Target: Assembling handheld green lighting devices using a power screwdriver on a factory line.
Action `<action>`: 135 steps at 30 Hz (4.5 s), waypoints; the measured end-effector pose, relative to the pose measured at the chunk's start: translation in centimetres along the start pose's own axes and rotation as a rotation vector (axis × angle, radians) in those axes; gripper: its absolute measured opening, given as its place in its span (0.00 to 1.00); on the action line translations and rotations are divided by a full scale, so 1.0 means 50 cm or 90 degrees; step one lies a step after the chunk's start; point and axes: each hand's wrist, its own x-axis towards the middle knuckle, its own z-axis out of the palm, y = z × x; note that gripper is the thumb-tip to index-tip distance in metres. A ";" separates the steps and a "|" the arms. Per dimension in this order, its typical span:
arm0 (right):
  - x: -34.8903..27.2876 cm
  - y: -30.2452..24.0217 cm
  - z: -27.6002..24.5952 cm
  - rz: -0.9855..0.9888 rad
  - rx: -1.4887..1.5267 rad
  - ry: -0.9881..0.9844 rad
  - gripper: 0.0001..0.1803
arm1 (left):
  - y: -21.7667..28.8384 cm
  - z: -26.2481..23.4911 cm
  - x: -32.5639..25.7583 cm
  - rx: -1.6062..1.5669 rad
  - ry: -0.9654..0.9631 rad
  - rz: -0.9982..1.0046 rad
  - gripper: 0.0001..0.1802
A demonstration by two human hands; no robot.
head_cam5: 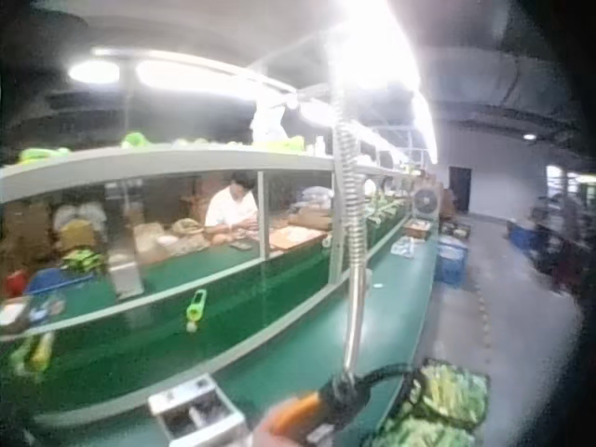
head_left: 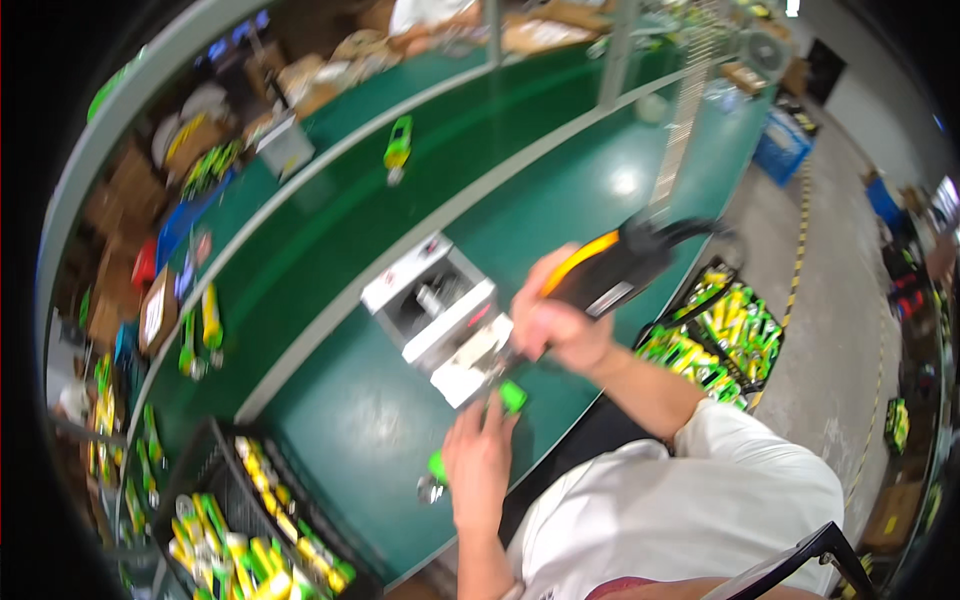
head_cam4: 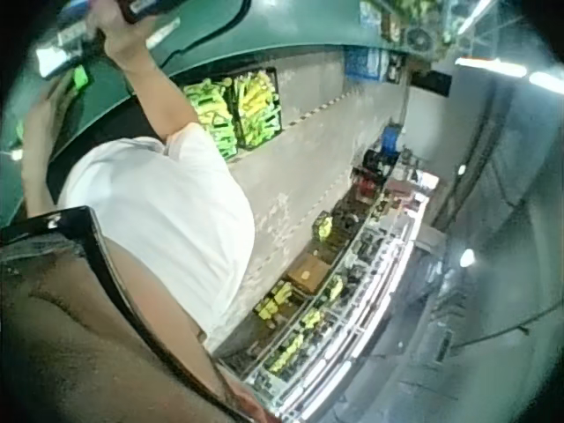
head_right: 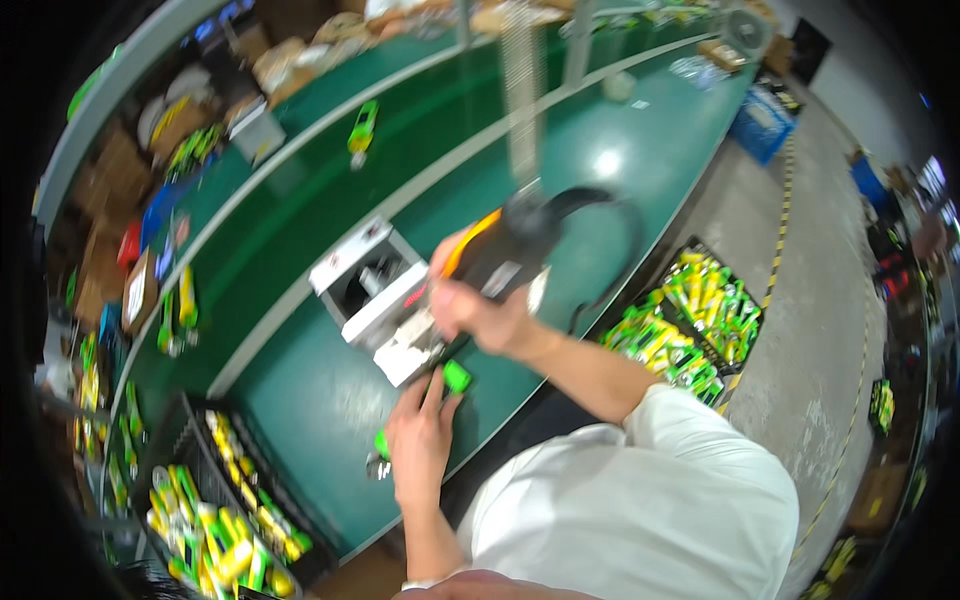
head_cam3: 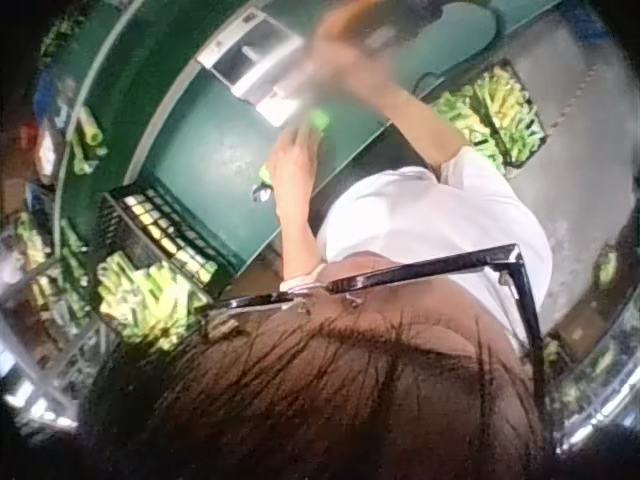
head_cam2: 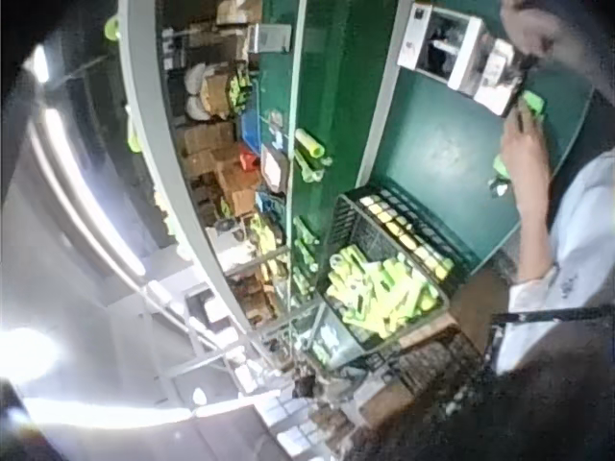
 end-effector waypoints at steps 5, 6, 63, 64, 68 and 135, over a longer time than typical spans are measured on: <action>0.011 0.036 0.025 -0.054 0.109 -0.079 0.13 | -0.014 -0.004 -0.016 -0.001 -0.016 -0.056 0.23; 0.006 0.043 0.031 -0.043 0.110 -0.079 0.13 | -0.018 -0.007 -0.019 0.000 -0.018 -0.059 0.23; -0.019 0.024 0.044 0.233 0.084 -0.104 0.11 | -0.018 -0.004 -0.024 -0.029 -0.006 -0.062 0.21; -0.020 0.026 0.041 0.231 0.095 -0.106 0.11 | -0.018 -0.005 -0.023 -0.032 -0.004 -0.059 0.21; -0.024 0.034 0.033 0.231 0.105 -0.110 0.12 | -0.017 -0.002 -0.021 -0.038 0.000 -0.059 0.21; 0.006 0.034 0.145 0.207 -0.015 -0.185 0.17 | -0.097 -0.053 -0.075 -0.130 0.029 -0.081 0.21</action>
